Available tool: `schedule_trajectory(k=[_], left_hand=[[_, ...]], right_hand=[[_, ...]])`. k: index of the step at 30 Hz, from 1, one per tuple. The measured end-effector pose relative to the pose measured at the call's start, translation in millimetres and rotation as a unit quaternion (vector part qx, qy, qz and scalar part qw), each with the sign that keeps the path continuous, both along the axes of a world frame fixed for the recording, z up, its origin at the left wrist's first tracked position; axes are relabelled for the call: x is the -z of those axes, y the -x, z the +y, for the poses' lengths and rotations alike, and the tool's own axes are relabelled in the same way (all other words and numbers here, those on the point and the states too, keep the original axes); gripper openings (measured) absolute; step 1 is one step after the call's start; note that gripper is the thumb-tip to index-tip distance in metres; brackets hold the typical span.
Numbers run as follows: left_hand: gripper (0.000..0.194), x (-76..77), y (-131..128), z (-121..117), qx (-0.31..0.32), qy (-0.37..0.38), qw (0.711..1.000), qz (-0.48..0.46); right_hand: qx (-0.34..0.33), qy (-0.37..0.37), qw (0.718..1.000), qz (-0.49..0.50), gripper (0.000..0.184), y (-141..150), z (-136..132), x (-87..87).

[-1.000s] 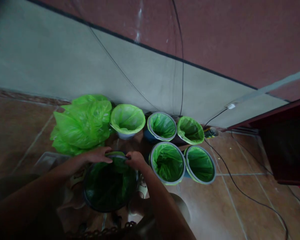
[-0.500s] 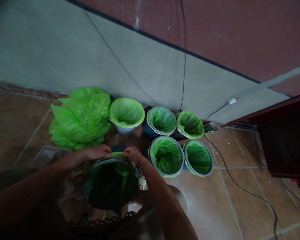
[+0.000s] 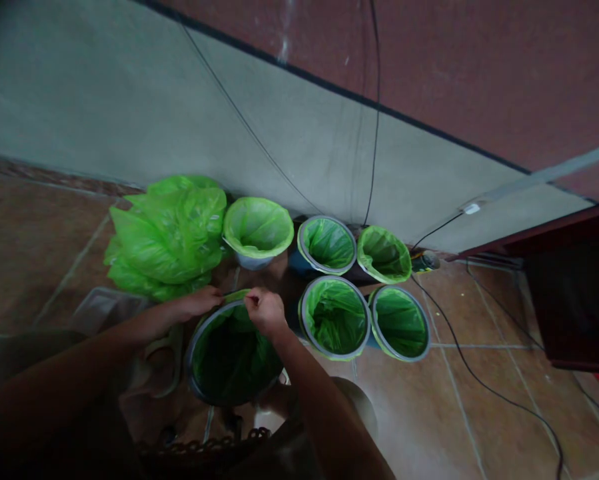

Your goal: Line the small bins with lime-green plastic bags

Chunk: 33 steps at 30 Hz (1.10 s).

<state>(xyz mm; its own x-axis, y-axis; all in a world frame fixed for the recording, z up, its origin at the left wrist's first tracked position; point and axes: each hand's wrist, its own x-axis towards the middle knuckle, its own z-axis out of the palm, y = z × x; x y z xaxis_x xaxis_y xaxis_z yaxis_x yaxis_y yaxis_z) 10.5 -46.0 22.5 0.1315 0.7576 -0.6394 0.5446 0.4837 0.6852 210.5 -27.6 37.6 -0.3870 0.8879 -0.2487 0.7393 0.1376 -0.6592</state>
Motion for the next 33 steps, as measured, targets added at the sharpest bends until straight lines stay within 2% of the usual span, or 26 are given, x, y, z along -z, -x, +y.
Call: schedule_trajectory(k=[2,4,6,9,12,18,22,25,30,33], left_hand=[[0.018,-3.5,-4,-2,-0.037,0.033,0.997,-0.055],[0.021,-7.2,-9,-5,-0.070,0.072,0.985,-0.139],[0.026,-9.1,-15,-10,-0.094,0.095,0.969,-0.206],[0.027,-7.1,-24,-16,-0.082,0.117,0.952,-0.272],[0.024,-1.1,-29,-20,-0.055,0.138,0.934,-0.324],[0.027,4.0,-28,-24,-0.083,0.165,0.914,-0.360],[0.023,1.7,-22,-25,-0.113,0.159,0.922,-0.335],[0.023,0.6,-17,-23,-0.113,0.154,0.928,-0.321],[0.024,0.9,-12,-20,-0.111,0.140,0.932,-0.315],[0.020,-0.3,-10,-18,-0.115,0.129,0.940,-0.293]], right_hand=[[0.029,0.052,0.998,-0.019,0.031,7,-6,-3.0],[0.081,0.160,0.984,0.013,0.037,12,-11,-1.7],[0.151,0.263,0.950,0.078,0.035,15,-14,2.2],[0.224,0.332,0.907,0.134,0.027,18,-18,8.7],[0.236,0.346,0.895,0.155,0.018,19,-21,12.6],[0.208,0.351,0.897,0.169,0.011,18,-24,12.5],[0.188,0.335,0.909,0.163,0.013,19,-22,7.1],[0.185,0.328,0.914,0.152,0.012,19,-20,1.4],[0.186,0.329,0.910,0.170,0.015,18,-17,-6.1],[0.160,0.340,0.905,0.200,0.012,16,-19,-7.0]])
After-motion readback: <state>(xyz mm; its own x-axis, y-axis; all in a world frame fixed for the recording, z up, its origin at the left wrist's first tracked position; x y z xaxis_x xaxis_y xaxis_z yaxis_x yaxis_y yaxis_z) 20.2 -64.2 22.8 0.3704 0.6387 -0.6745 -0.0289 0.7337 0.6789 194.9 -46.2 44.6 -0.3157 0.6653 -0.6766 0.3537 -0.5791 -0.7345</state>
